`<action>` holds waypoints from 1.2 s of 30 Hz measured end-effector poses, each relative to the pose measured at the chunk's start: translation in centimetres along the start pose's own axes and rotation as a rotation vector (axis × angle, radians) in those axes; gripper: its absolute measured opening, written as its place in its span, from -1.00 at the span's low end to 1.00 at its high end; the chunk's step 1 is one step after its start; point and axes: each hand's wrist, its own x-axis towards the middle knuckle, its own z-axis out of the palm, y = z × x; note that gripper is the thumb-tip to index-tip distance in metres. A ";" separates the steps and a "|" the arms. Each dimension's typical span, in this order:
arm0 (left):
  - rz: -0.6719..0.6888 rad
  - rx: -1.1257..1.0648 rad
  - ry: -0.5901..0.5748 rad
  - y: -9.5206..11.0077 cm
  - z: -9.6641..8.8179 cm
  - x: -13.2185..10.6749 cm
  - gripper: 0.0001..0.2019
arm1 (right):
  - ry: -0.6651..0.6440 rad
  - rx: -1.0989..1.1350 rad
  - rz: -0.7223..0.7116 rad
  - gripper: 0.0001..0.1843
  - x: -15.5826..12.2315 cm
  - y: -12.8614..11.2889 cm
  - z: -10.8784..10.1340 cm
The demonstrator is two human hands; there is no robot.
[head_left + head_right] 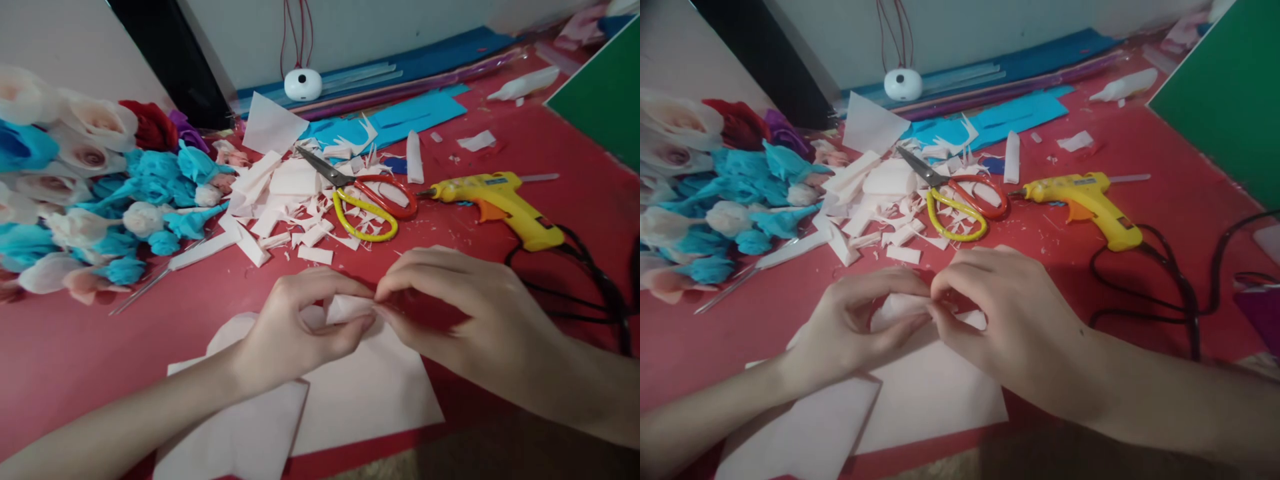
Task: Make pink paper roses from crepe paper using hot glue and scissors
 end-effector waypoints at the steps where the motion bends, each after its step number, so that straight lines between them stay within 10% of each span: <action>1: 0.002 0.001 -0.003 0.0 0.0 0.0 -0.86 | -0.010 0.014 0.022 -0.96 0.0 0.0 0.0; 36: -0.145 -0.083 -0.014 0.1 0.2 0.2 -0.86 | -0.079 0.052 0.105 -0.90 0.2 0.2 -0.4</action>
